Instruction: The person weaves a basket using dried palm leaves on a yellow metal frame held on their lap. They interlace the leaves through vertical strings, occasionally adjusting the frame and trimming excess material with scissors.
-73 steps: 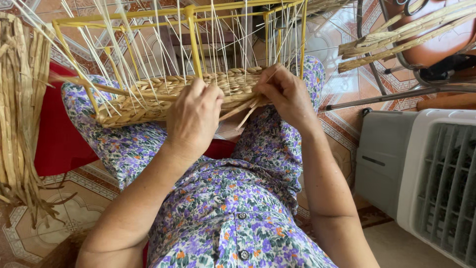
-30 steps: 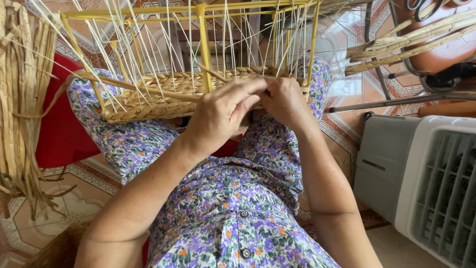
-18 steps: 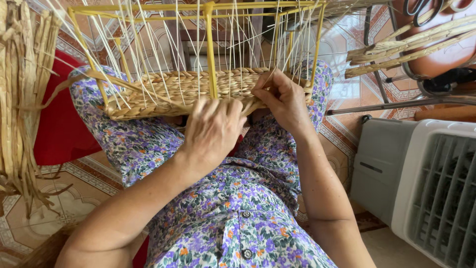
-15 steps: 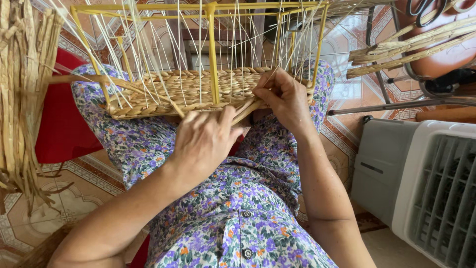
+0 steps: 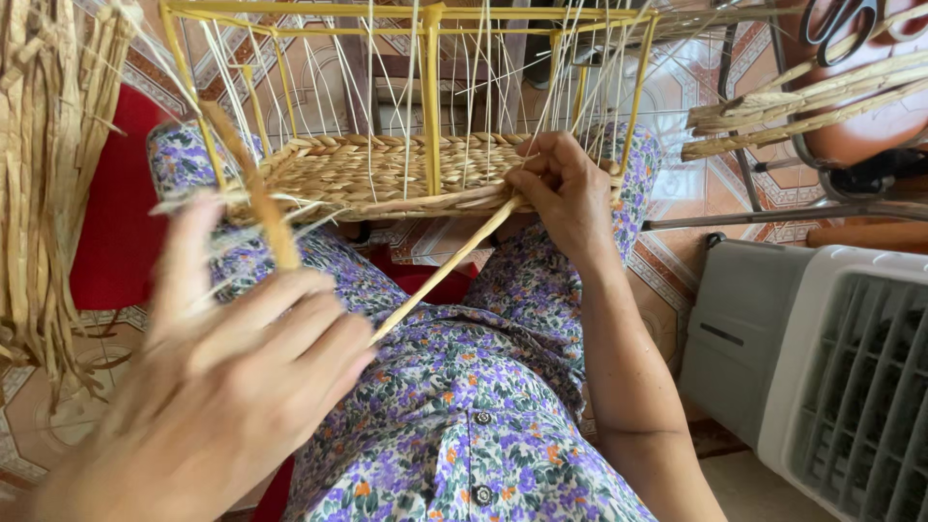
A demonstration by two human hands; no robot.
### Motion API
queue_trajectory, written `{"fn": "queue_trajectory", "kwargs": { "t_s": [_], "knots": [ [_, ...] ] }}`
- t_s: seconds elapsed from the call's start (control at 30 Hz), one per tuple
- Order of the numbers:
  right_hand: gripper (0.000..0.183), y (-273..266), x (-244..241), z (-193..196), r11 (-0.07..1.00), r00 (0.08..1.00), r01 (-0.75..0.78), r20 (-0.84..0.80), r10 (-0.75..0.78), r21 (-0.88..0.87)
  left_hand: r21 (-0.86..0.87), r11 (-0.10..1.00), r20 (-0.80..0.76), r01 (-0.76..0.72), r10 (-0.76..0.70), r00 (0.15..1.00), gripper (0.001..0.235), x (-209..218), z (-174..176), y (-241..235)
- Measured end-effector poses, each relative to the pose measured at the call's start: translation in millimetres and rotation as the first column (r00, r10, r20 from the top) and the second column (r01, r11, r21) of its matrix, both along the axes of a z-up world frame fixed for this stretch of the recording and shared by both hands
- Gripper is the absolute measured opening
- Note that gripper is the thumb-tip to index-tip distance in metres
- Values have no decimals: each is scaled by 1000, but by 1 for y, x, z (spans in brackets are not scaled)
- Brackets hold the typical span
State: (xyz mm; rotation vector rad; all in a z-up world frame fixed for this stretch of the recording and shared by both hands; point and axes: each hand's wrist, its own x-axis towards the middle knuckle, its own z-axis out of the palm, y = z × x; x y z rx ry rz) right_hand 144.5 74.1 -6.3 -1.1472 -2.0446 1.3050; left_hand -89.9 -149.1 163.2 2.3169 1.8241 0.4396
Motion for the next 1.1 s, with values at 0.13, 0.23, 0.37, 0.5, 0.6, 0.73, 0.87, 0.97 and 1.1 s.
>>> {"fn": "queue_trajectory", "kwargs": {
  "t_s": [0.13,0.23,0.37,0.5,0.6,0.73,0.87,0.97,1.1],
  "knots": [
    [27,2,-1,1,999,998,8,60,-10,32,-57,991,-68,-120,116,991,14,-26,-11,-67],
    [27,0,0,-2,999,998,12,-59,-15,-41,-373,859,-2,-351,378,926,36,-52,-44,-148],
    [27,-1,3,-7,999,999,24,-33,-25,-44,-379,765,11,-522,567,824,54,-76,-106,-243],
    [25,0,5,-9,995,992,14,-120,-26,-98,-712,308,-24,-630,887,461,55,-146,-152,-272],
    [25,0,10,-8,993,985,-13,-175,-8,-119,-673,303,42,-675,927,374,59,-191,-173,-261],
    [22,-4,19,-6,992,962,9,-270,-44,-127,-435,179,-345,-882,872,347,56,-222,-202,-215],
    [19,-14,23,-2,990,909,76,-399,-119,-123,-322,312,10,-894,945,327,16,-250,-241,-151],
    [17,-23,27,3,986,895,148,-414,-166,-76,-207,401,48,-892,915,400,12,-274,-287,-102],
    [16,-30,35,12,978,907,206,-369,-204,-33,-177,174,-122,-969,973,197,26,-298,-348,-68]
  ]
}}
